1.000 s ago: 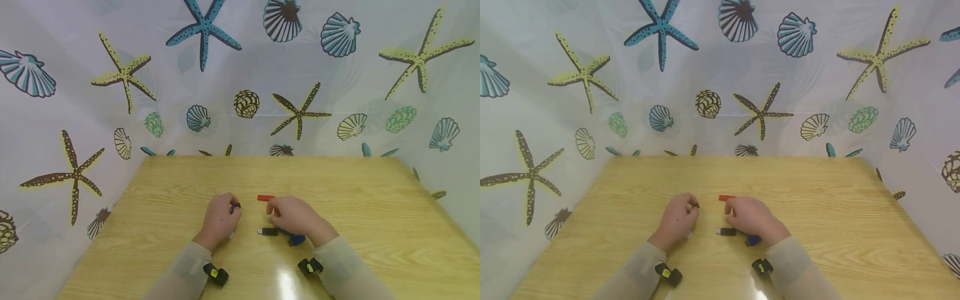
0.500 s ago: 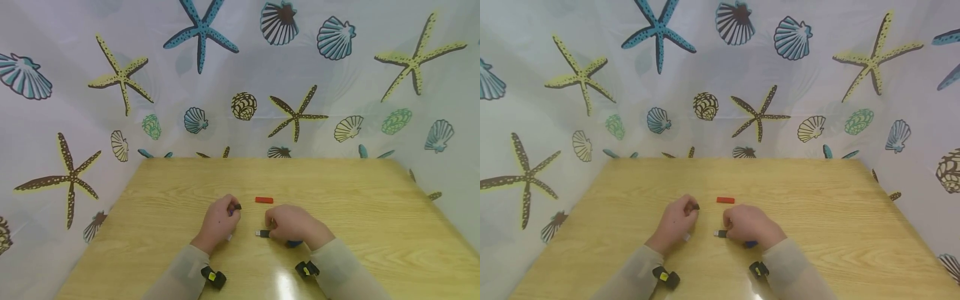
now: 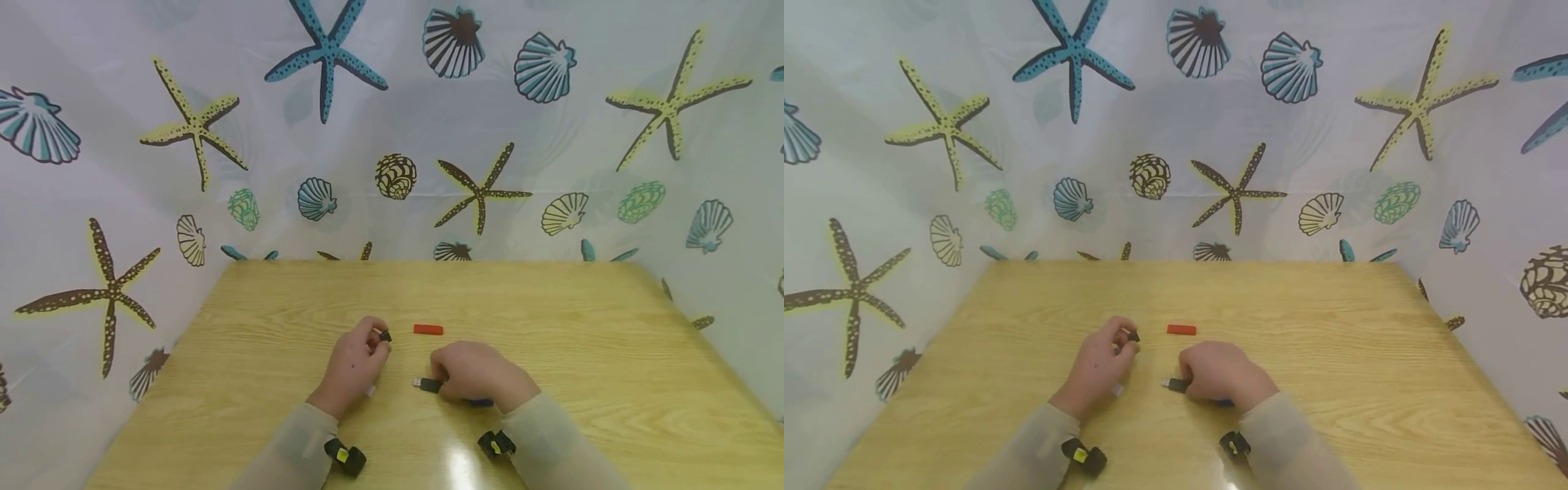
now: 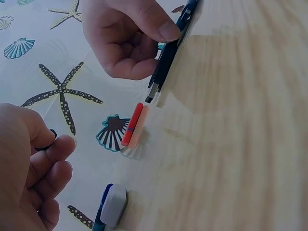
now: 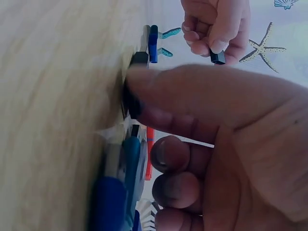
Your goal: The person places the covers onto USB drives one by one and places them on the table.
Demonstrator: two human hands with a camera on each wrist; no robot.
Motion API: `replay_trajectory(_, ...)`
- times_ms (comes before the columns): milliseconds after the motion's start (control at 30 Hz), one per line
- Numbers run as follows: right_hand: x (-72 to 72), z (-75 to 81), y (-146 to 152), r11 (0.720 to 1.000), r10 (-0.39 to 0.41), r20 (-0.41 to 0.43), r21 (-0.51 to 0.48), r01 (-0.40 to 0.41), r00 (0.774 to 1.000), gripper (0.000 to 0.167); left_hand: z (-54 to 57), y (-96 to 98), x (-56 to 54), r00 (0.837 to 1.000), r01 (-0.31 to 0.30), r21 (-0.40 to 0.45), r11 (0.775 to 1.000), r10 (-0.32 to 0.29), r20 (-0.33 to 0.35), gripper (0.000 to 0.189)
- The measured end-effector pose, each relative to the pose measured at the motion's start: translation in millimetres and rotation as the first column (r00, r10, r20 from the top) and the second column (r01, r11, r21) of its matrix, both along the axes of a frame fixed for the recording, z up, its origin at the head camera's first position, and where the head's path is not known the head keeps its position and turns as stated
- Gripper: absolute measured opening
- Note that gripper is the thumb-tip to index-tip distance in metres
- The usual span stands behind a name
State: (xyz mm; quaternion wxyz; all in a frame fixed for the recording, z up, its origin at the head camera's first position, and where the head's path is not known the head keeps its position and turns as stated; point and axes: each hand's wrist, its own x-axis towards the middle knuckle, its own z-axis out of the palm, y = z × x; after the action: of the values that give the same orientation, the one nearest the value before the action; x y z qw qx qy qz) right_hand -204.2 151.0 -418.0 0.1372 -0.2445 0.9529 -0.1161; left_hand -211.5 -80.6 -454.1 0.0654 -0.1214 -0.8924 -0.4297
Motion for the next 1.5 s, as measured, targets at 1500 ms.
replay_trajectory(1500,-8.7,9.0,-2,0.984,-0.050,-0.338,-0.180,-0.013,0.940,0.013,-0.2,-0.8,0.5,0.981,0.188,-0.017,0.982,-0.189,-0.042,0.021)
